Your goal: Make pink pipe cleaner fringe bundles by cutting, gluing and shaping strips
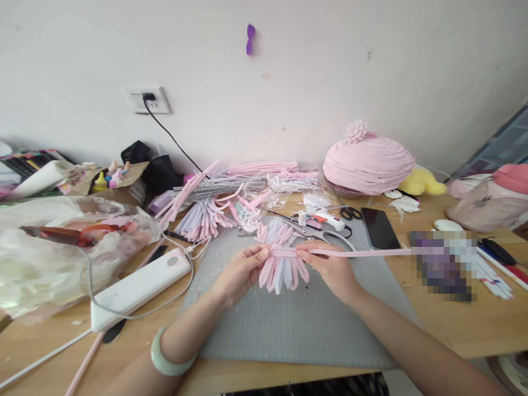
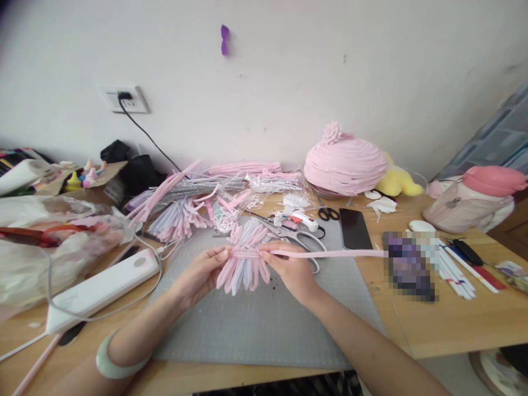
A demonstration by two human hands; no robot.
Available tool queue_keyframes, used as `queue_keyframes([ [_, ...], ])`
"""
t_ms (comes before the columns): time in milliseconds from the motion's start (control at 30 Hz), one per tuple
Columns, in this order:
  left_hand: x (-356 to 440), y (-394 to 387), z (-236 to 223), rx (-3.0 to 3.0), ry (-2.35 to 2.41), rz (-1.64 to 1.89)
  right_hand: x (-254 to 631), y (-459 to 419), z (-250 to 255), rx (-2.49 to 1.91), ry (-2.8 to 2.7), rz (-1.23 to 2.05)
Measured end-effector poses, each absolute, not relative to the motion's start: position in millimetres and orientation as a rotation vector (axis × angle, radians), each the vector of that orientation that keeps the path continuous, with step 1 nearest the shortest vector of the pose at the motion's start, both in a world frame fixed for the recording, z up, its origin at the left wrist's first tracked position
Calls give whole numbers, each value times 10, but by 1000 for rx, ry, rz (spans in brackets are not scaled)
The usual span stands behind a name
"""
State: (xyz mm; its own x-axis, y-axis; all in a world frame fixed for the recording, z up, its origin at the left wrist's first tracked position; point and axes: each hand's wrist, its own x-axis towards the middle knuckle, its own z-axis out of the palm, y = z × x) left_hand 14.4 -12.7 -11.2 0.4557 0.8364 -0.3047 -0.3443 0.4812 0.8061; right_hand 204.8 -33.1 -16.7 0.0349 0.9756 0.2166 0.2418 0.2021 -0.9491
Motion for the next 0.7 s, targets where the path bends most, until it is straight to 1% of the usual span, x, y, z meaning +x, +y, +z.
queue_keyframes([
  [267, 135, -119, -127, 767, 847, 819, 2052, -359, -151, -1208, -1454, 884],
  [533, 159, -163, -94, 958, 961, 861, 2030, -381, -140, -1200, -1483, 869],
  [700, 156, -181, -80, 922, 859, 879, 2032, -378, -139, -1190, -1497, 886],
])
